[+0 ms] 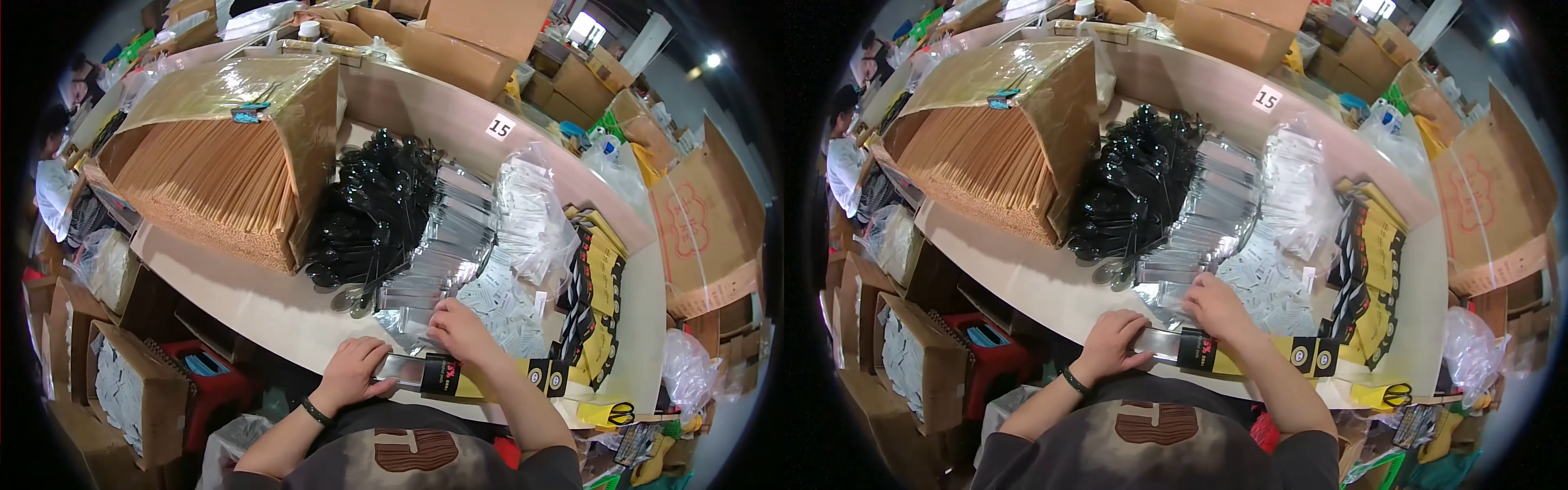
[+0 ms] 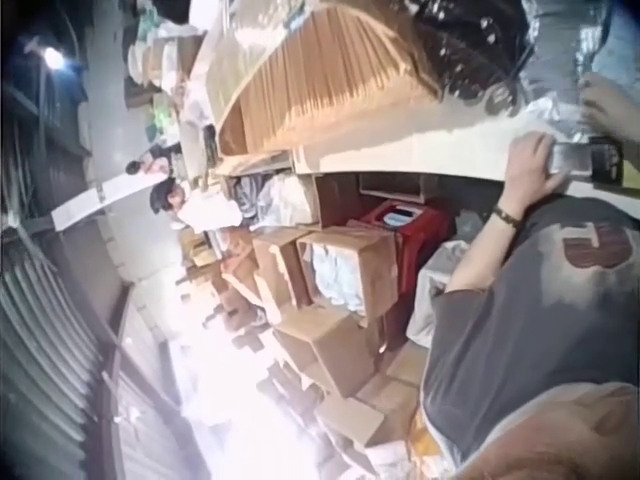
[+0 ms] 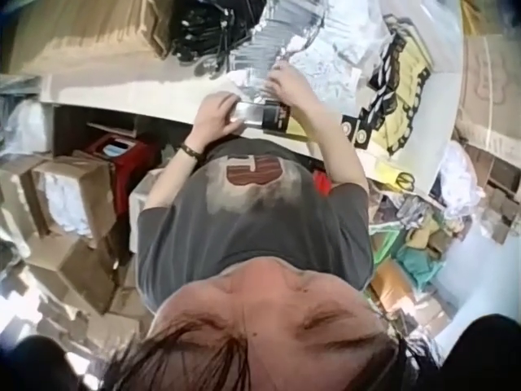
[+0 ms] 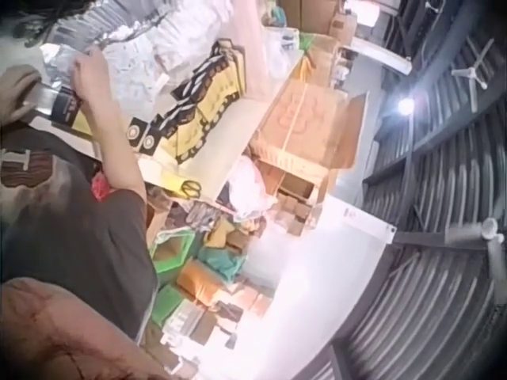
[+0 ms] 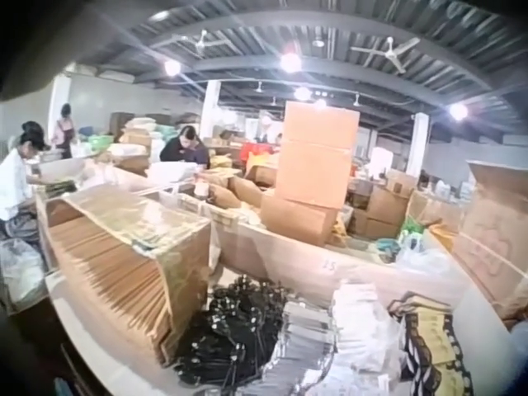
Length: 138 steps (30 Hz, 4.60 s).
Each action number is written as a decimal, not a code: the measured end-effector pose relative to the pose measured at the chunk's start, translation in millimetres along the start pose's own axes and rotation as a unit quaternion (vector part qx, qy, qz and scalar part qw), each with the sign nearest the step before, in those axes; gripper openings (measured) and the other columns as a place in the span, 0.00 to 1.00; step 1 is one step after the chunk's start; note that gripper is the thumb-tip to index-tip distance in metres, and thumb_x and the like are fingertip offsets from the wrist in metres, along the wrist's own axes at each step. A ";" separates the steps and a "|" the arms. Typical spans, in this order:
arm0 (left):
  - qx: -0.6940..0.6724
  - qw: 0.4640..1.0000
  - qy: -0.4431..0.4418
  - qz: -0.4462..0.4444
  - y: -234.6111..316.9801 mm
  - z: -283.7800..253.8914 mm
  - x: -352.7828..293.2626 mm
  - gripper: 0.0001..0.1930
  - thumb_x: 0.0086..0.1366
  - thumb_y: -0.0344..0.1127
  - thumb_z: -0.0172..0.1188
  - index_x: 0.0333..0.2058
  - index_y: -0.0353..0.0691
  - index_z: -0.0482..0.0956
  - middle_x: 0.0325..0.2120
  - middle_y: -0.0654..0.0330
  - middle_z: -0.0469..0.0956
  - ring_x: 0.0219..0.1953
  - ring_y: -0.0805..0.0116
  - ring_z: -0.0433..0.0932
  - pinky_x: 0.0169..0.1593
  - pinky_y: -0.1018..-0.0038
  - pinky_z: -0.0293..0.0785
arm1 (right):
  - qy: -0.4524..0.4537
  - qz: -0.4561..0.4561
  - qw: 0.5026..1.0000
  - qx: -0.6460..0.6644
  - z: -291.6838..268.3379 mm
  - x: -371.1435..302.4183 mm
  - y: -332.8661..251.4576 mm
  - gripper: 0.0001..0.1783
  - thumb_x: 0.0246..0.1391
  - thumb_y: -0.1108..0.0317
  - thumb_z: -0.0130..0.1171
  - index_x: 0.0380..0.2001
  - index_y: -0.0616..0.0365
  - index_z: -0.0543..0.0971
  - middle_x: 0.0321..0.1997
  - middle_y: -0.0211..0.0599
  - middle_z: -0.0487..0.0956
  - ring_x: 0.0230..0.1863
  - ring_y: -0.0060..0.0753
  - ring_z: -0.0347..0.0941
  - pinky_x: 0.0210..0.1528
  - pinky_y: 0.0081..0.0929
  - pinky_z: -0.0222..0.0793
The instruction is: Packaging small silver packets into yellow cardboard boxes.
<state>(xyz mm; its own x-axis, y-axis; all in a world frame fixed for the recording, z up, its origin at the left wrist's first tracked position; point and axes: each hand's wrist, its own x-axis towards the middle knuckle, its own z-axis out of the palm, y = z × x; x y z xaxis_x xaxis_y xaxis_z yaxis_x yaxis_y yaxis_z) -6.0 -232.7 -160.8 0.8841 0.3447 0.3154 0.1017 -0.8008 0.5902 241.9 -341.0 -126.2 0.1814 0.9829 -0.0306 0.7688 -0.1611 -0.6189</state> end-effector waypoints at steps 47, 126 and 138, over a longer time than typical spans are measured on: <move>0.091 0.990 0.086 -0.068 -39.7 10.7 82.1 0.08 0.60 0.34 0.61 0.38 0.46 0.74 0.35 0.59 0.73 0.31 0.55 0.80 0.31 0.62 0.76 | 0.107 -0.122 0.976 -0.142 27.6 -2.5 -8.9 0.05 0.44 0.72 0.64 0.27 0.59 0.78 0.39 0.41 0.77 0.43 0.47 0.75 0.42 0.38 0.73; -0.057 0.998 -0.033 -0.013 7.8 -23.3 -1.9 0.09 0.51 0.23 0.61 0.33 0.40 0.79 0.33 0.56 0.78 0.37 0.51 0.78 0.39 0.62 0.74 | 0.099 -0.133 0.983 -0.083 50.8 -80.1 -61.4 0.28 0.49 0.68 0.64 0.55 0.58 0.74 0.56 0.47 0.74 0.57 0.52 0.70 0.61 0.48 0.63; 0.448 0.866 0.217 0.055 -47.2 -243.4 104.6 0.18 0.70 0.41 0.60 0.35 0.27 0.82 0.26 0.50 0.82 0.23 0.56 0.77 0.31 0.67 0.78 | 0.233 -0.258 0.918 -0.189 109.5 -57.6 -27.9 0.10 0.51 0.63 0.52 0.29 0.59 0.75 0.34 0.37 0.73 0.39 0.37 0.70 0.44 0.36 0.63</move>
<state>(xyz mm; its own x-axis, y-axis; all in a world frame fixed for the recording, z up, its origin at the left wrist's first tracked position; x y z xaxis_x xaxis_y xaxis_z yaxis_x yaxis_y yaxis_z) -29.3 -39.7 25.2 0.6766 0.2380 0.6969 0.5123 -0.8319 -0.2132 142.9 -383.3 -193.1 -0.0917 0.8066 0.5839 0.9684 0.2089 -0.1365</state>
